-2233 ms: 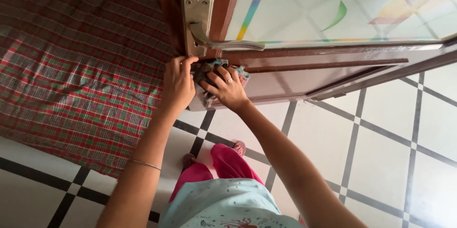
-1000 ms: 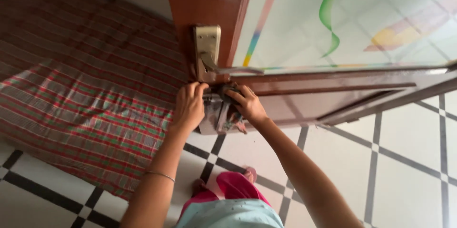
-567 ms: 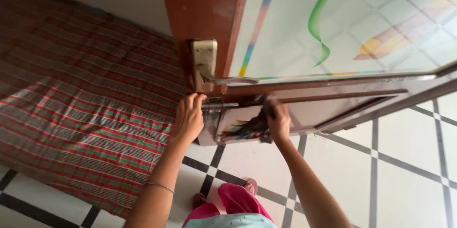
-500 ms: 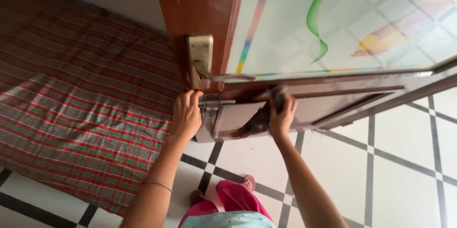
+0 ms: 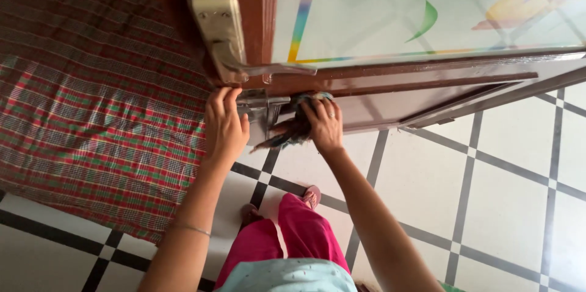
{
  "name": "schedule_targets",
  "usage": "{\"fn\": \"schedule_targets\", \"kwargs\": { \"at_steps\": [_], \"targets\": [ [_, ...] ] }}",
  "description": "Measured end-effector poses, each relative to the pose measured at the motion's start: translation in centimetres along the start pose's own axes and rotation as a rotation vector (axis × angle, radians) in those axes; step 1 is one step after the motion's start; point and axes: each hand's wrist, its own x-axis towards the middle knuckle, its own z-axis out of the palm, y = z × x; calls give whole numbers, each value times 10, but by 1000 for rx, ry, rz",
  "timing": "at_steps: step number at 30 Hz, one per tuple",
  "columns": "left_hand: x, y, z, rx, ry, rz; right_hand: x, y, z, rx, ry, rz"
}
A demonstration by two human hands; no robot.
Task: The person wipes a glass-paneled door with a patterned cloth. They clean the upper frame, the glass surface, and the lower frame and handle area, moving methodically from top to bottom.
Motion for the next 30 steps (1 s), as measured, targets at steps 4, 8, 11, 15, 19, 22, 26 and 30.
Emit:
{"fn": "schedule_targets", "kwargs": {
  "at_steps": [4, 8, 11, 15, 19, 22, 26, 30],
  "targets": [
    [-9, 2, 13, 31, 3, 11, -9, 29, -13, -34, 16, 43],
    [-20, 27, 37, 12, 19, -144, -19, 60, -30, -110, -24, 88],
    [-30, 87, 63, -105, 59, -236, -23, 90, -29, -76, -24, 36],
    [-32, 174, 111, -212, -51, -202, -38, 151, -44, -133, 35, 23],
    [-21, 221, 159, -209, -261, -232, -56, 215, -76, -115, -53, 86],
    [-3, 239, 175, -95, -463, -264, -70, 263, -86, -125, -27, 104],
    [7, 243, 190, 47, -606, -334, -89, 324, -95, -181, 6, 98],
    [7, 240, 195, 183, -628, -317, -108, 372, -101, -173, 54, 145]
  ]
}}
